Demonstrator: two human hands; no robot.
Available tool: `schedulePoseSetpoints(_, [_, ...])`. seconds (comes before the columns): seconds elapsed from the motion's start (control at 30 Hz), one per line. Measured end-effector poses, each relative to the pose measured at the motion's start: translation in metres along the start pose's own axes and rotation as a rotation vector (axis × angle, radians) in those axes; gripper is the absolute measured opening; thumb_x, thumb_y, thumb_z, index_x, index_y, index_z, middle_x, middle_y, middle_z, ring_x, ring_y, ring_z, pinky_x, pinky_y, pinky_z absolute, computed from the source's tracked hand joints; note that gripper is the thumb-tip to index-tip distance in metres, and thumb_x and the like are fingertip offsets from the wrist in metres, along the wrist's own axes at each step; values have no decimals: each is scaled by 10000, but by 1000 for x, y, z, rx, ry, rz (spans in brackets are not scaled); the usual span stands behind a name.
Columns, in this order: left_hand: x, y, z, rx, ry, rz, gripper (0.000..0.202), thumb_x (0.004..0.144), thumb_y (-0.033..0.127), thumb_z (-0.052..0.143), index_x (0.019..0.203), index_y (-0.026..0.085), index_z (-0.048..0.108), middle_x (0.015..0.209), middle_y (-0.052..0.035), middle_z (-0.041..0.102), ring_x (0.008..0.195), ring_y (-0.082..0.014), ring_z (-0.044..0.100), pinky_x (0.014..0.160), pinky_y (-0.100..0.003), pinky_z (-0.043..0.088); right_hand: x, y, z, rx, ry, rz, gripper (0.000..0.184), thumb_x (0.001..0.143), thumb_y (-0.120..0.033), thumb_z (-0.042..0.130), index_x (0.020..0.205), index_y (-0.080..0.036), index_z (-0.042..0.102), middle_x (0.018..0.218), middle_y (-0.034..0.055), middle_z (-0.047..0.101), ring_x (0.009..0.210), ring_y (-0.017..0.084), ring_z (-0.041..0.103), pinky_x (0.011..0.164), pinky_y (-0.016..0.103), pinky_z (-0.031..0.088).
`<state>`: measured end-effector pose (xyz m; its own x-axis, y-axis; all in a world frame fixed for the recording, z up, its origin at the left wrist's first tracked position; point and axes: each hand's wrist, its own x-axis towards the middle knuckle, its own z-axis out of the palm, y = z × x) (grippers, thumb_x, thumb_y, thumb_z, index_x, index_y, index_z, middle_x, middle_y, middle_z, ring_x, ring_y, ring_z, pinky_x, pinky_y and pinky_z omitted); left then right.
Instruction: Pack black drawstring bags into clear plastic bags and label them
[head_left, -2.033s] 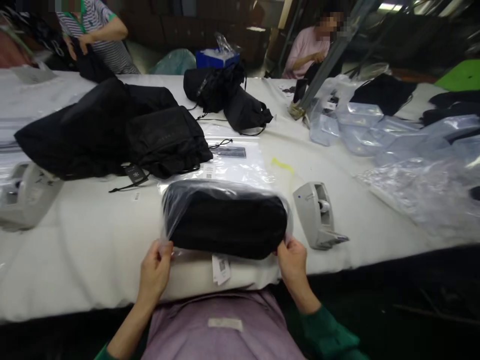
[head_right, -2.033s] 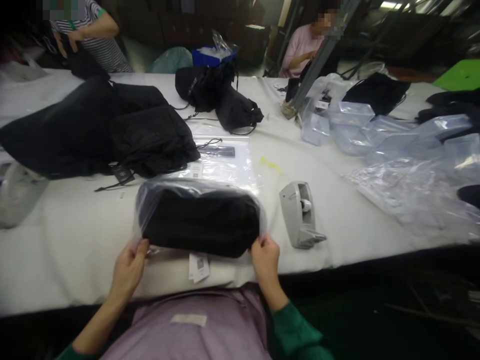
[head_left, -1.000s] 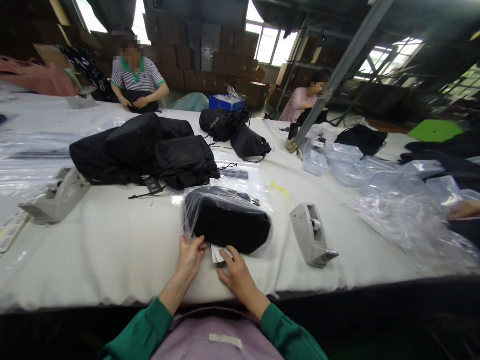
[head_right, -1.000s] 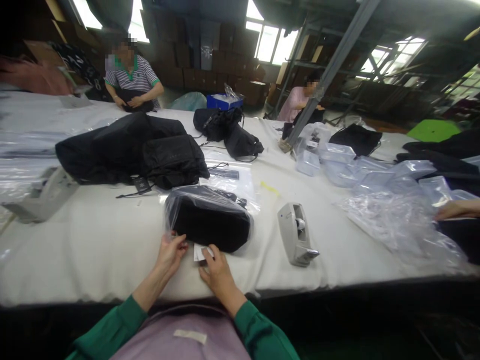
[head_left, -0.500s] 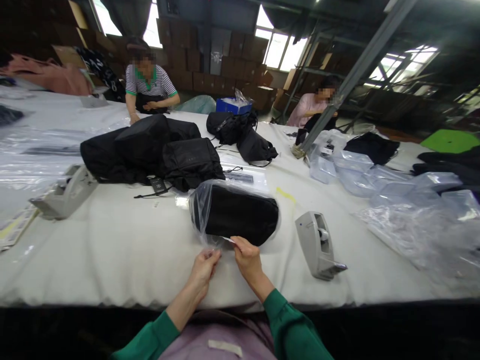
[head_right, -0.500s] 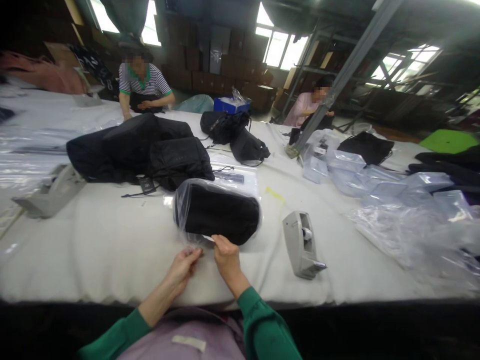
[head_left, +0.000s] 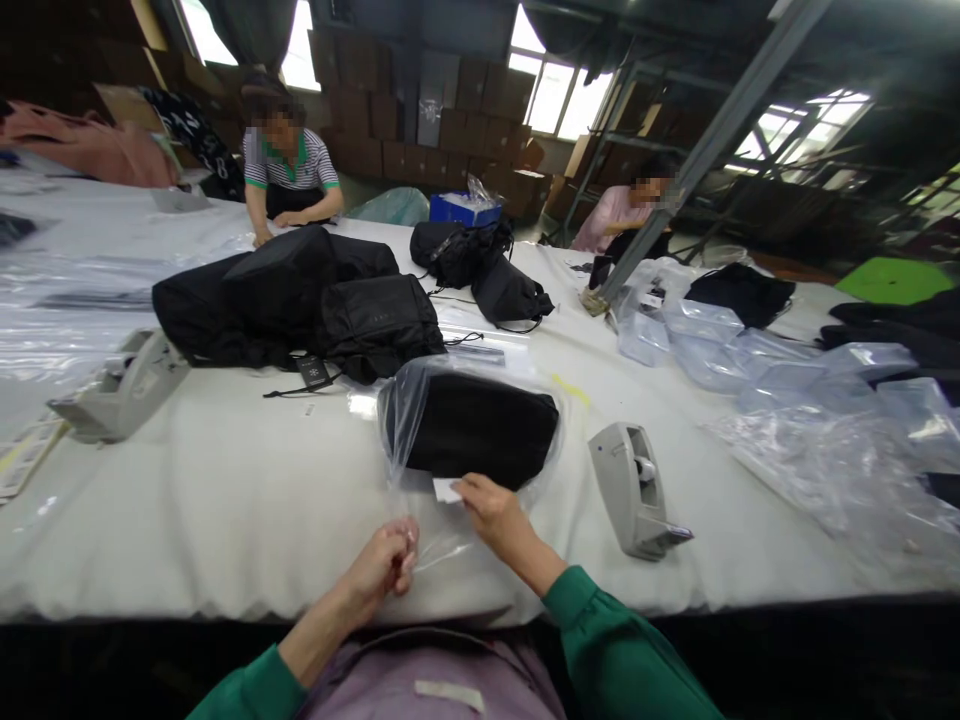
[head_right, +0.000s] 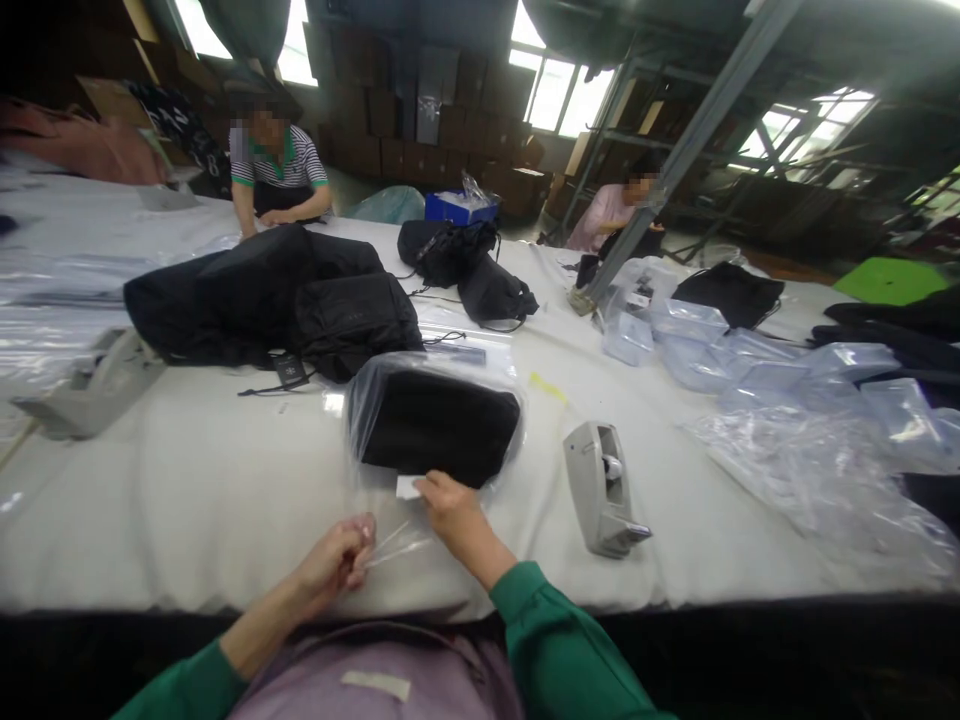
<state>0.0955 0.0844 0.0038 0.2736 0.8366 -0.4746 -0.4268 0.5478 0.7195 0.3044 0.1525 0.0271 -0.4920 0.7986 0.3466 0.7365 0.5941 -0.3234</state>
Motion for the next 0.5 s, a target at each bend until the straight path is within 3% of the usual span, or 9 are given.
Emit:
schedulePoseSetpoints(0.13, [-8, -25, -18, 142, 49, -74, 151, 514, 235, 449, 662, 210, 469, 459, 37, 522, 267, -41, 197, 329, -179, 59, -28, -7, 14, -99, -150, -44, 251, 880, -164, 606, 1121, -201, 664, 1061, 92, 701, 933, 225, 648, 805, 335, 507])
schedulePoseSetpoints(0.23, [-17, -30, -31, 227, 34, -68, 71, 569, 249, 473, 624, 206, 489, 428, 61, 451, 295, -45, 202, 344, -181, 85, -31, -10, 28, -149, -175, -11, 251, 867, -56, 587, 1049, -208, 671, 929, 70, 704, 842, 207, 642, 782, 324, 505])
schedulePoseSetpoints(0.33, [-31, -19, -47, 332, -8, -43, 130, 605, 222, 553, 501, 196, 479, 372, 60, 382, 320, -53, 239, 363, -185, 143, -26, -15, 31, -175, -126, 16, 282, 844, 32, 539, 947, -189, 682, 837, 67, 687, 776, 194, 643, 744, 298, 519])
schedulePoseSetpoints(0.4, [-41, -4, -61, 471, -23, -54, 193, 638, 238, 583, 468, 195, 501, 368, 26, 432, 317, -87, 325, 362, -204, 231, -23, -19, 21, -179, -74, 7, 239, 865, 0, 533, 900, -181, 685, 771, 57, 673, 707, 184, 644, 678, 275, 533])
schedulePoseSetpoints(0.47, [-50, 16, -73, 643, 83, 13, 109, 655, 297, 628, 607, 199, 627, 537, -44, 615, 463, -195, 566, 457, -278, 439, -21, -22, 5, -128, 39, -55, 221, 902, -52, 515, 964, -177, 686, 796, 61, 679, 716, 181, 655, 669, 269, 551])
schedulePoseSetpoints(0.5, [-54, 28, -76, 719, 201, 98, 187, 656, 342, 655, 784, 210, 686, 725, -81, 696, 653, -268, 663, 590, -354, 525, -19, -23, -4, -93, 125, -97, 237, 916, -68, 505, 1038, -176, 677, 851, 73, 687, 765, 188, 665, 699, 280, 562])
